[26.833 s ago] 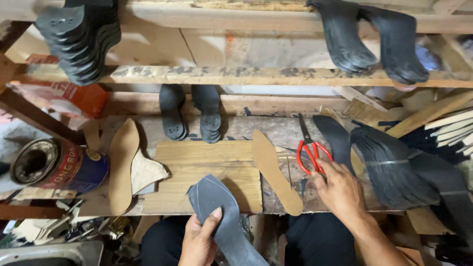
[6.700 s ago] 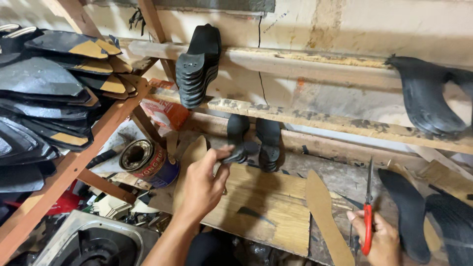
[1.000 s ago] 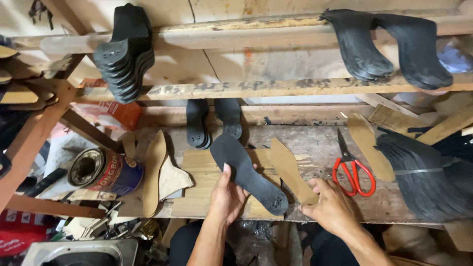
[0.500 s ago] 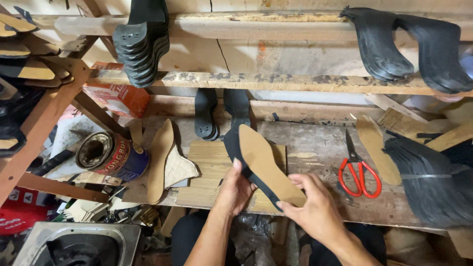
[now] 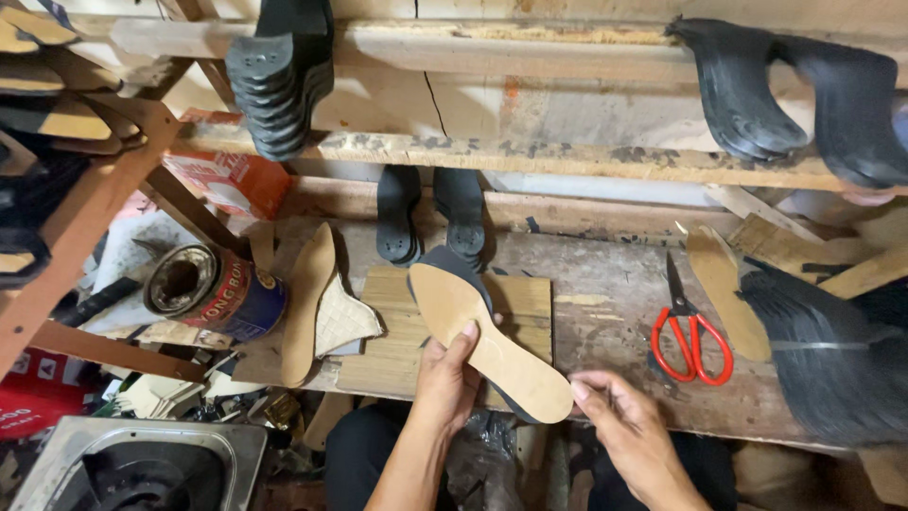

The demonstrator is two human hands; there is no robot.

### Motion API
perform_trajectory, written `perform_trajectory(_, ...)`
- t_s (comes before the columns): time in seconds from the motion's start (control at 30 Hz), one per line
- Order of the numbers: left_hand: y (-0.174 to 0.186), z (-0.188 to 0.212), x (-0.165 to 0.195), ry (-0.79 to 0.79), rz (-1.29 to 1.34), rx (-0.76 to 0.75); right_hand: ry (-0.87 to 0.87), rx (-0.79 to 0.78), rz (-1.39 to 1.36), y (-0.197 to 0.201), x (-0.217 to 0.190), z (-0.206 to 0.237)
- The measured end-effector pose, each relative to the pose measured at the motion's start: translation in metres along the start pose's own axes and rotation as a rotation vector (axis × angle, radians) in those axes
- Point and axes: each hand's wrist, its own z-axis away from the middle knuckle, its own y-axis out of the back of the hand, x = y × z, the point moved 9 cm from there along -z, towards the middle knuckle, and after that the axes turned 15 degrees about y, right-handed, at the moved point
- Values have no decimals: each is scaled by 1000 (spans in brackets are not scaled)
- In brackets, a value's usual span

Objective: The person aligns a cardboard template on a black rubber insole, then uses red-handled scissors to trim the insole along the template edge. The person repeats this process for a second insole, placing each finished piece on a nearby shelf.

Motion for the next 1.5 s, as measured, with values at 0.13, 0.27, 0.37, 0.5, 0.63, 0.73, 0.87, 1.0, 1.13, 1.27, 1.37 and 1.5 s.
perform_trajectory(0.13,-2,16,-5,-5,21,7,-211,-56,-274,-10,39,28)
perform_trajectory(0.27,-3,25,-12,41,14,-10,-148,-72,-277,-27,37,32)
perform_trajectory(0.37,3,29,-17,65,62,30,-46,-81,-245,-33,25,30)
perform_trajectory(0.5,15,34,-10,8,45,64,5,-70,-276,-30,20,33)
perform_trajectory(0.63,21,38,-6,-4,20,48,34,-91,-168,-23,22,35)
perform_trajectory(0.73,23,41,-4,-26,18,58,27,-98,-167,-22,22,37)
perform_trajectory(0.87,24,44,-2,-31,-11,46,-8,-97,-213,-24,20,39)
perform_trajectory(1.0,28,44,-3,-40,-38,56,-43,-102,-211,-23,16,41)
perform_trajectory(1.13,31,45,-1,-65,-60,69,-82,-127,-181,-24,15,43)
perform_trajectory(1.27,34,45,-2,2,-40,89,-60,-130,-204,-23,14,44)
perform_trajectory(1.37,34,45,2,-41,-102,112,-45,-142,-198,-22,15,45)
perform_trajectory(1.5,34,46,2,-59,-137,157,-116,-126,-188,-19,25,50)
